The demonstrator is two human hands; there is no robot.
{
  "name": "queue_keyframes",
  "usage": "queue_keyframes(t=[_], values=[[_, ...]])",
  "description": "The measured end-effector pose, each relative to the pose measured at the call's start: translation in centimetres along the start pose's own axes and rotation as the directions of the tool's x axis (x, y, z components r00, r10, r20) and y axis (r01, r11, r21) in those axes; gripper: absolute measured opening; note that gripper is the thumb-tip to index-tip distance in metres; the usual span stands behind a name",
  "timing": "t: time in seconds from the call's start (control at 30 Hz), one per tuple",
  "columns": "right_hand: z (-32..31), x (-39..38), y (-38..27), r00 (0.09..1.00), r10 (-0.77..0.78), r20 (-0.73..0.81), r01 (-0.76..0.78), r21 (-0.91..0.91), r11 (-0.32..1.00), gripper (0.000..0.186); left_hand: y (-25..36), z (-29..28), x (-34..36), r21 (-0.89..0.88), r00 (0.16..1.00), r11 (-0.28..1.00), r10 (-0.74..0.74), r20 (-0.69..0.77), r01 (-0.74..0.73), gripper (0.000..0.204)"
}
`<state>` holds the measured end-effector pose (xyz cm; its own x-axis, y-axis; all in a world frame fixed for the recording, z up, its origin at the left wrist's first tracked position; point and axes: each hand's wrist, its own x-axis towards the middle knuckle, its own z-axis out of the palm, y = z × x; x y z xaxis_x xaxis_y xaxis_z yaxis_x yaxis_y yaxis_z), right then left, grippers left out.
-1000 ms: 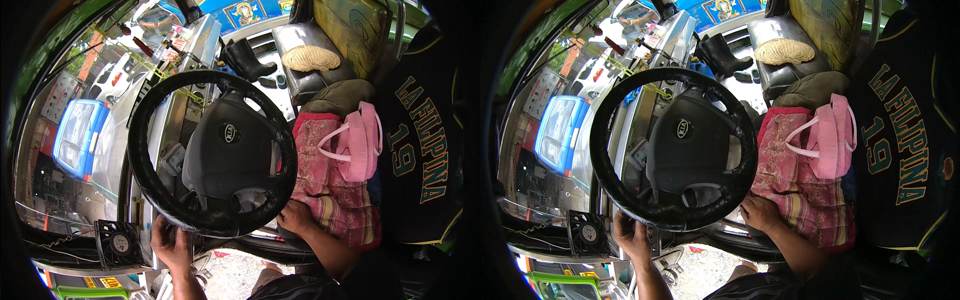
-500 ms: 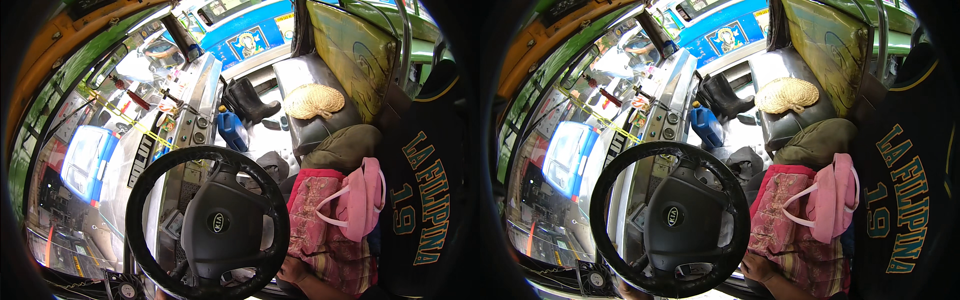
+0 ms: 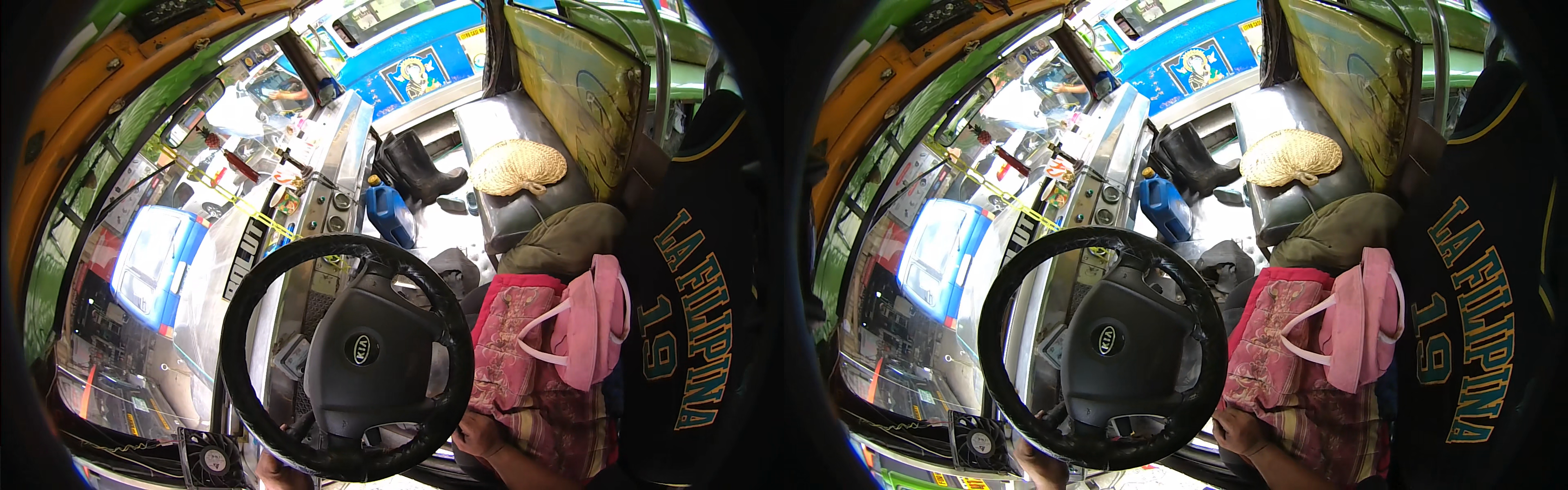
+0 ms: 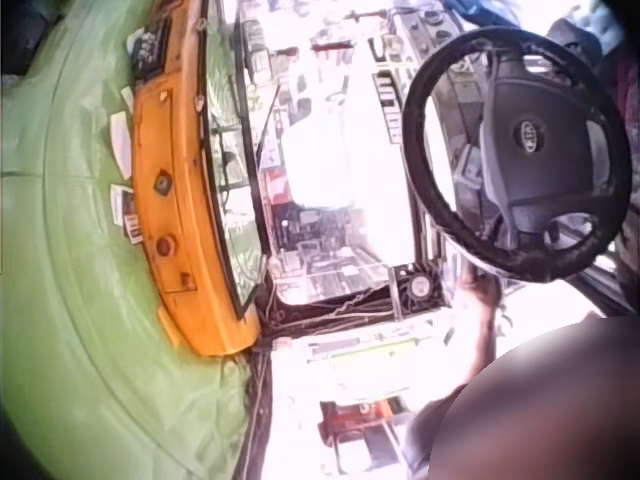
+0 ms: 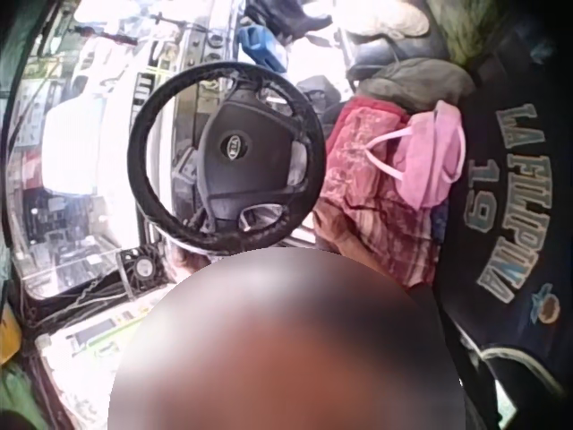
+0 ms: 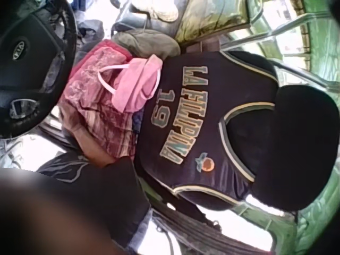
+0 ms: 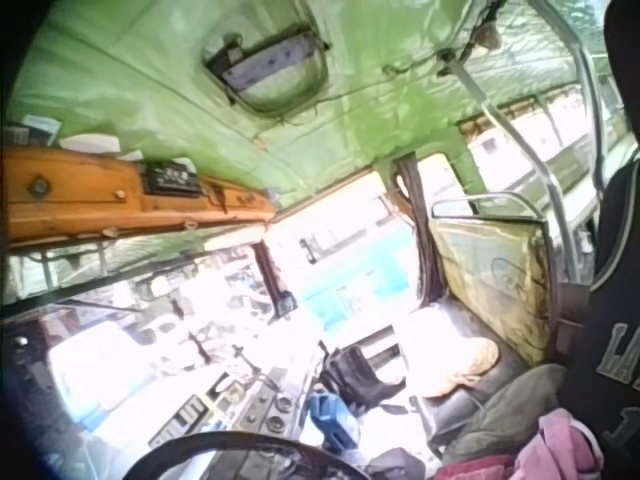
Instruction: The person uses a screwdriver to remove and reinstall a turn signal lens on the front of a silver tricycle. They then move to the driver's area, remove the steering wheel, and later reattach it. The person also handles a spray can and pliers during the process.
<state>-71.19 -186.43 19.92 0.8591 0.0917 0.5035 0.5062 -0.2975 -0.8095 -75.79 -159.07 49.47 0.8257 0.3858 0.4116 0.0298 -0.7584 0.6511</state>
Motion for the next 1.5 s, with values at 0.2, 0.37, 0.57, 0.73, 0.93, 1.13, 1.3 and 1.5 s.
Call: queue_keyframes(t=[0.2,0.37,0.57,0.73,0.93,1.13,1.3,1.5], values=[[-0.3,0.2,-0.4,1.000,-0.003,0.005,0.003,-0.008,1.000,0.023,0.4,-0.2,0.8,0.094,0.982,0.980,0.166,0.084,-0.174,0.033],[-0.7,0.4,-1.1,0.998,0.045,0.042,-0.045,-0.018,0.999,0.024,1.3,-0.7,1.0,0.094,0.982,0.981,0.163,0.097,-0.172,0.033],[-0.8,0.5,-1.2,0.999,0.043,0.011,-0.044,0.006,0.999,0.014,1.8,-0.7,1.2,0.121,0.993,0.989,0.071,0.099,-0.083,0.029],[-0.5,0.0,-0.6,0.998,0.060,0.034,-0.061,0.014,0.998,0.021,2.0,-1.4,1.0,0.352,0.993,0.934,0.024,0.112,-0.063,0.030],[-0.4,-0.3,-0.1,0.998,0.043,0.048,-0.044,0.028,0.999,0.023,1.7,-1.1,1.4,0.371,0.922,0.845,0.365,0.127,-0.386,0.027],[-0.7,0.2,-0.7,0.999,0.031,0.022,-0.031,-0.011,0.999,0.023,1.7,-1.1,1.4,0.233,0.991,0.968,0.066,0.117,-0.092,0.028],[-1.1,1.1,-1.7,0.997,0.043,0.065,-0.039,-0.065,0.997,0.023,1.5,-1.8,1.2,0.285,0.990,0.952,0.083,0.113,-0.112,0.040],[-1.5,1.7,-2.6,0.986,0.097,0.139,-0.094,-0.022,0.995,0.033,1.5,-2.1,1.3,0.264,0.991,0.963,0.025,0.130,-0.059,0.049]])
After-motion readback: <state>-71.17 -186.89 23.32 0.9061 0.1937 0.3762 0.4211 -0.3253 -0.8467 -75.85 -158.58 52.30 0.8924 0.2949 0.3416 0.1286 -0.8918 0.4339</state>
